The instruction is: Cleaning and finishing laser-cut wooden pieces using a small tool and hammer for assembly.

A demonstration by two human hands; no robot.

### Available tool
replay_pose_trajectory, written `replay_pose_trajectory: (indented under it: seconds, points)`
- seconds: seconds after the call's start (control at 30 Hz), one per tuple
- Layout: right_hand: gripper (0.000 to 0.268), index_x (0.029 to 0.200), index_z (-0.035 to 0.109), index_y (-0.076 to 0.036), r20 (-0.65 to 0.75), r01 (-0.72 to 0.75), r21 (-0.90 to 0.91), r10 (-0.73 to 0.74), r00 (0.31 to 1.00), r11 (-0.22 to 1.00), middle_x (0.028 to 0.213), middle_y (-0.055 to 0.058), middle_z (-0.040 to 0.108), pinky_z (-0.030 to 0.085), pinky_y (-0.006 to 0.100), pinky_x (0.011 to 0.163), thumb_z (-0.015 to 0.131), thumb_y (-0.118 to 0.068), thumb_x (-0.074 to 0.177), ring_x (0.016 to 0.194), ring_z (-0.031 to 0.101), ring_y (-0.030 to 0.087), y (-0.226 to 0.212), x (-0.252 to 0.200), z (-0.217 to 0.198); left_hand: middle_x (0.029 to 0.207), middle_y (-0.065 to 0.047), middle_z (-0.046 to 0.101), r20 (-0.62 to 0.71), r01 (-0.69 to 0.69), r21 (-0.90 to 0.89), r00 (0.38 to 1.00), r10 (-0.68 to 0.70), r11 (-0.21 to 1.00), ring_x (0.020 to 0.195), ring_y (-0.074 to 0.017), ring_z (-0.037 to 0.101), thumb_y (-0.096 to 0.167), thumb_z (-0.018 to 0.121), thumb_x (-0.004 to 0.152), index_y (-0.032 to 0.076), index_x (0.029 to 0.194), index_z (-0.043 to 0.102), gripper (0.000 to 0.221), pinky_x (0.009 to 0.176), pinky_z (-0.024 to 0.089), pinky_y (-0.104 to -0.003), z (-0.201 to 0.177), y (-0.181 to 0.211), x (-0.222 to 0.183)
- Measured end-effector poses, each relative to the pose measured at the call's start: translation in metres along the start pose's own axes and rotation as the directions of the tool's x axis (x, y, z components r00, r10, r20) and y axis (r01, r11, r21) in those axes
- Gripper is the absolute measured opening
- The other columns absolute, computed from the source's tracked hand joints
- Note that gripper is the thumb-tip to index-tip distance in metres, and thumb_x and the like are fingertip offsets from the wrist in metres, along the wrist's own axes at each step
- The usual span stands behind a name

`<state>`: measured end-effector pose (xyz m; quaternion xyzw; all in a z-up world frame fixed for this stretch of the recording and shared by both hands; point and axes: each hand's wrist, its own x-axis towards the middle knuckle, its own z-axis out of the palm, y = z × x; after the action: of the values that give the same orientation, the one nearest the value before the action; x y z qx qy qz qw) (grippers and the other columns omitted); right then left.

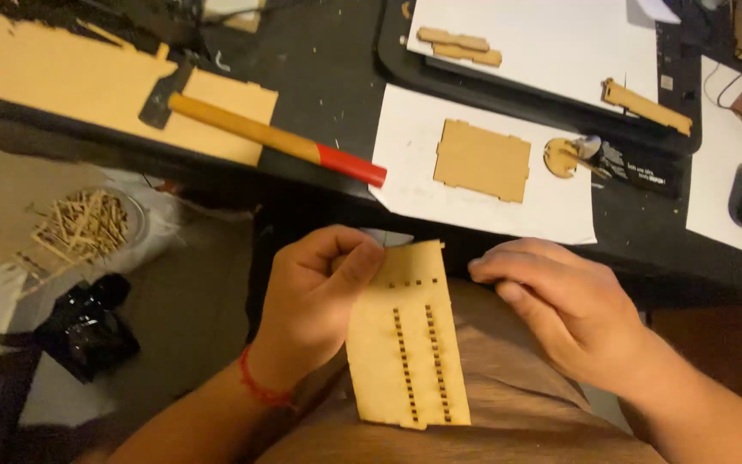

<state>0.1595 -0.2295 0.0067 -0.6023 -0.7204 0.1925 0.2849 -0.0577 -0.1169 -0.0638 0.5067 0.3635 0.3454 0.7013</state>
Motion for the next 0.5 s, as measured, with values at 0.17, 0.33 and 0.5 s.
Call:
replay_pose_trajectory:
  seconds: [0.17, 0.33, 0.5]
  points:
    - [0.023, 0.115, 0.066, -0.002, 0.013, 0.154, -0.104, -0.153, 0.988, 0.983, 0.102, 0.010, 0.073, 0.057, 0.031, 0.080, 0.058, -0.008, 0.095, 0.088, 0.072, 0.022, -0.011, 0.012, 0.016, 0.061, 0.002, 0.054, -0.033, 0.039, -0.048, 0.999, -0.041, 0.998, 0.056, -0.0067, 0.046, 0.024, 0.071, 0.089, 0.003, 0.081, 0.070, 0.022, 0.047, 0.036, -0.024, -0.005, -0.007, -0.026]
    - [0.020, 0.111, 0.067, -0.002, 0.004, 0.222, -0.142, -0.224, 0.975, 0.965, 0.105, 0.010, 0.074, 0.058, 0.031, 0.075, 0.062, -0.009, 0.094, 0.081, 0.071, 0.021, -0.007, 0.021, 0.025, 0.059, 0.003, 0.051, -0.058, 0.047, -0.018, 0.997, -0.048, 0.999, 0.056, -0.0071, 0.044, 0.022, 0.071, 0.090, 0.004, 0.078, 0.070, 0.023, 0.049, 0.037, -0.024, -0.007, -0.003, -0.029]
    - [0.030, 0.111, 0.061, -0.001, 0.125, 0.469, -0.073, -0.459, 0.880, 0.880, 0.102, 0.012, 0.067, 0.054, 0.043, 0.077, 0.035, -0.011, 0.101, 0.086, 0.068, 0.028, 0.001, 0.001, 0.028, 0.065, 0.001, 0.063, -0.088, 0.082, 0.065, 0.993, -0.076, 0.995, 0.062, -0.0077, 0.056, 0.023, 0.070, 0.089, 0.005, 0.079, 0.073, 0.021, 0.054, 0.046, -0.024, -0.010, -0.001, -0.029]
